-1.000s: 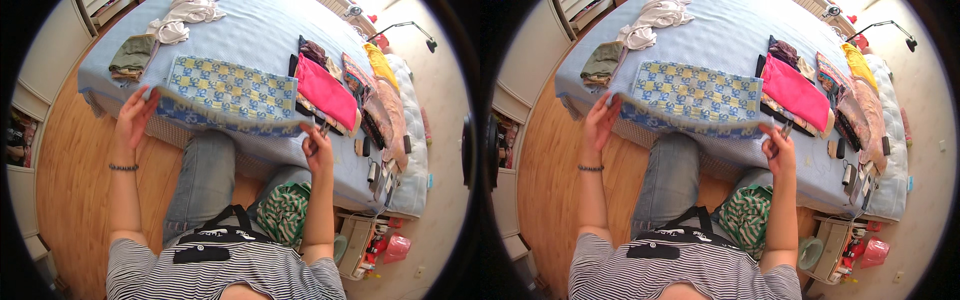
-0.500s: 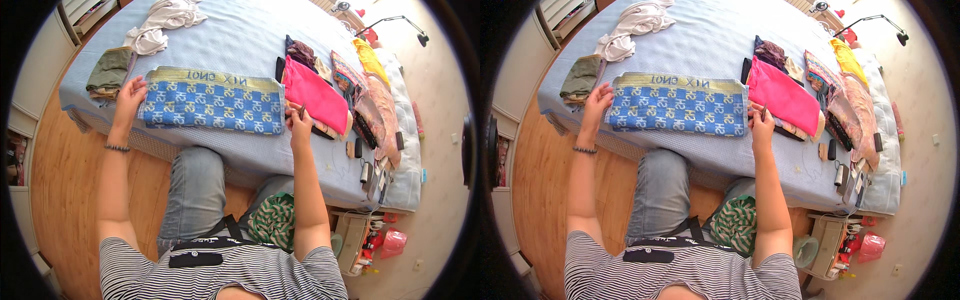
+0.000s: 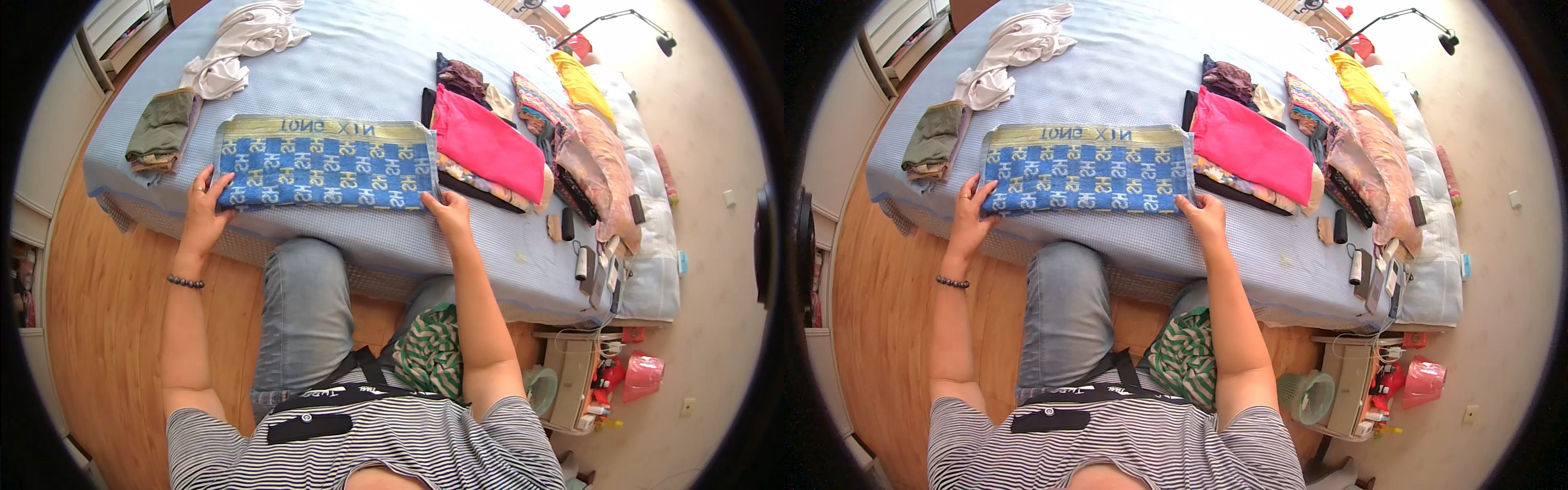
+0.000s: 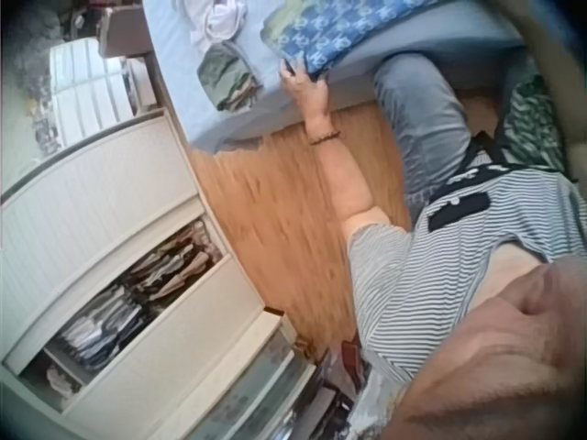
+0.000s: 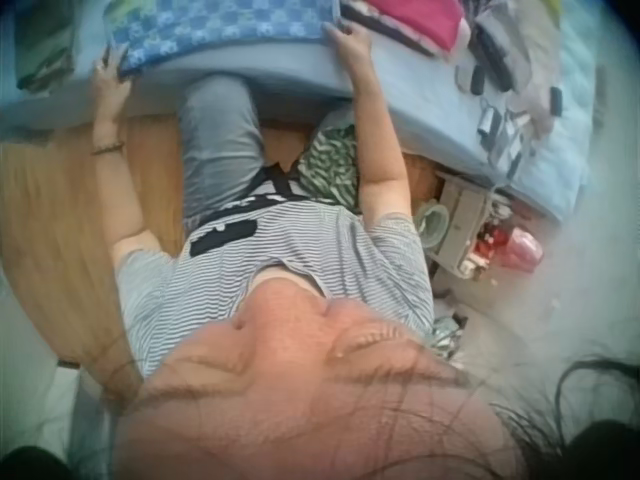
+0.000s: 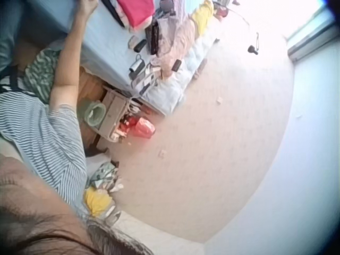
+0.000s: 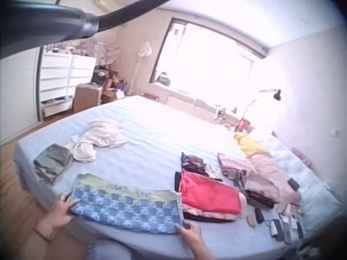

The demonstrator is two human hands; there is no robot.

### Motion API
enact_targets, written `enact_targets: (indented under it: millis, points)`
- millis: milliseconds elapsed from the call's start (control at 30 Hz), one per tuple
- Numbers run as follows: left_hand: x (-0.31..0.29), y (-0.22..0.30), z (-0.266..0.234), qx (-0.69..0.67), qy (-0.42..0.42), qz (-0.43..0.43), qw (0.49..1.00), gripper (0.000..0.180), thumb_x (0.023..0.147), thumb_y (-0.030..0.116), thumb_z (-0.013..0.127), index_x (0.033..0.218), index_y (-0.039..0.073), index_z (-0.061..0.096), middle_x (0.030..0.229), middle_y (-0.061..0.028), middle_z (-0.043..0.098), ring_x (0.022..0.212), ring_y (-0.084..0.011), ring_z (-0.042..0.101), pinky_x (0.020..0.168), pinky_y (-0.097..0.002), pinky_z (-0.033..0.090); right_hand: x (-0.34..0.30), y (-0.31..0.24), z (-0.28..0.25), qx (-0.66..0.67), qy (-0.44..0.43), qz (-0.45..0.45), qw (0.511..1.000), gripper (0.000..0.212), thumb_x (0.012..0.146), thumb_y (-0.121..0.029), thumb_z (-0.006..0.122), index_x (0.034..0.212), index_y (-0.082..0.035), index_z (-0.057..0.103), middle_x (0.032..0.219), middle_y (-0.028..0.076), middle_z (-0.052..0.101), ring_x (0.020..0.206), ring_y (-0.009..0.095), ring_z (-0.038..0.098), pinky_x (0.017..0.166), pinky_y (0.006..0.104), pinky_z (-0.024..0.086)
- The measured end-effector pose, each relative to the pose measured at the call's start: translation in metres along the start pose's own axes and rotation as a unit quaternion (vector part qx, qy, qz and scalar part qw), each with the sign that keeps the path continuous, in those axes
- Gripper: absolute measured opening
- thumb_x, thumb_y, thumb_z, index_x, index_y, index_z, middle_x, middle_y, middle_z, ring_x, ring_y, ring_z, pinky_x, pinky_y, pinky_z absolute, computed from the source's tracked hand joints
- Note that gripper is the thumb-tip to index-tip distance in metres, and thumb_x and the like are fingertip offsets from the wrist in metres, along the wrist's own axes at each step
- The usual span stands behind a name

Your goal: The person sits on a bed and uses scissors to trim loose threads and edges from a green piece of fabric, then folds it. They proceed to trim a blue patterned towel, cutting along the edges and removing loose threads before folding it as well.

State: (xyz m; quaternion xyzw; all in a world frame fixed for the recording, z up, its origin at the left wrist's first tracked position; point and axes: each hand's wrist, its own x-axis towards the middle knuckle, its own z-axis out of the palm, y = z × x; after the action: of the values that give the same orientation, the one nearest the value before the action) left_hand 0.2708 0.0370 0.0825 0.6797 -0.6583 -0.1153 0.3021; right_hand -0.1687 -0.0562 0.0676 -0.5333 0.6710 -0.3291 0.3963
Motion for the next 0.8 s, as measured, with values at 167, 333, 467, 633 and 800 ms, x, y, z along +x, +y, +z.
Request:
enact_targets:
  millis: [167,333,467,633,800]
  points:
    - [0.001,-0.001,0.008,0.092,0.065,0.078,0.991,0.052,0.066,-0.009,0.071,0.112,0.014,0.064,0.139,-0.0103,0.042,0.127,-0.0313,0.039,0.104,-0.0400,0.037,0.000,0.003,0.006,0.040,0.002,-0.034,0.999,0.024,0.073,-0.016,0.076,0.083,0.000,0.062,0.069,0.004,0.061,0.057,0.009,0.053,0.050,0.0257,0.041]
    - [0.013,-0.002,-0.015,-0.157,0.158,0.113,0.968,0.030,0.072,-0.007,0.068,0.097,0.009,0.069,0.131,-0.0094,0.052,0.126,-0.0277,0.042,0.101,-0.0357,0.040,-0.030,-0.034,-0.007,0.340,-0.012,-0.004,0.940,0.026,0.075,0.001,0.069,0.090,-0.006,0.050,0.068,0.001,0.055,0.048,0.007,0.048,0.037,0.0196,0.034]
    - [0.016,0.059,-0.077,-0.394,0.179,-0.033,0.901,0.012,0.085,0.009,0.067,0.096,0.005,0.067,0.096,0.0004,0.065,0.091,-0.0102,0.059,0.081,-0.0243,0.047,-0.075,-0.090,-0.055,0.469,-0.013,-0.080,0.879,0.039,0.079,0.004,0.065,0.114,-0.002,0.049,0.069,0.002,0.056,0.044,0.007,0.046,0.036,0.0189,0.032]
    - [0.053,0.081,-0.092,-0.458,0.091,-0.065,0.882,0.021,0.086,0.018,0.068,0.099,0.001,0.065,0.082,0.0021,0.062,0.068,-0.0042,0.055,0.060,-0.0177,0.044,-0.079,-0.107,-0.084,0.461,-0.073,-0.030,0.884,0.025,0.085,-0.007,0.062,0.108,0.002,0.059,0.076,0.010,0.065,0.040,0.007,0.044,0.035,0.0193,0.031]
    - [0.100,0.028,-0.020,-0.173,0.038,-0.080,0.981,0.043,0.082,0.031,0.073,0.106,-0.003,0.061,0.092,-0.0087,0.065,0.080,-0.0129,0.060,0.068,-0.0261,0.049,-0.028,-0.044,-0.054,0.367,0.034,0.060,0.928,0.021,0.089,-0.014,0.061,0.101,0.003,0.059,0.083,0.019,0.068,0.042,0.008,0.045,0.036,0.0203,0.031]
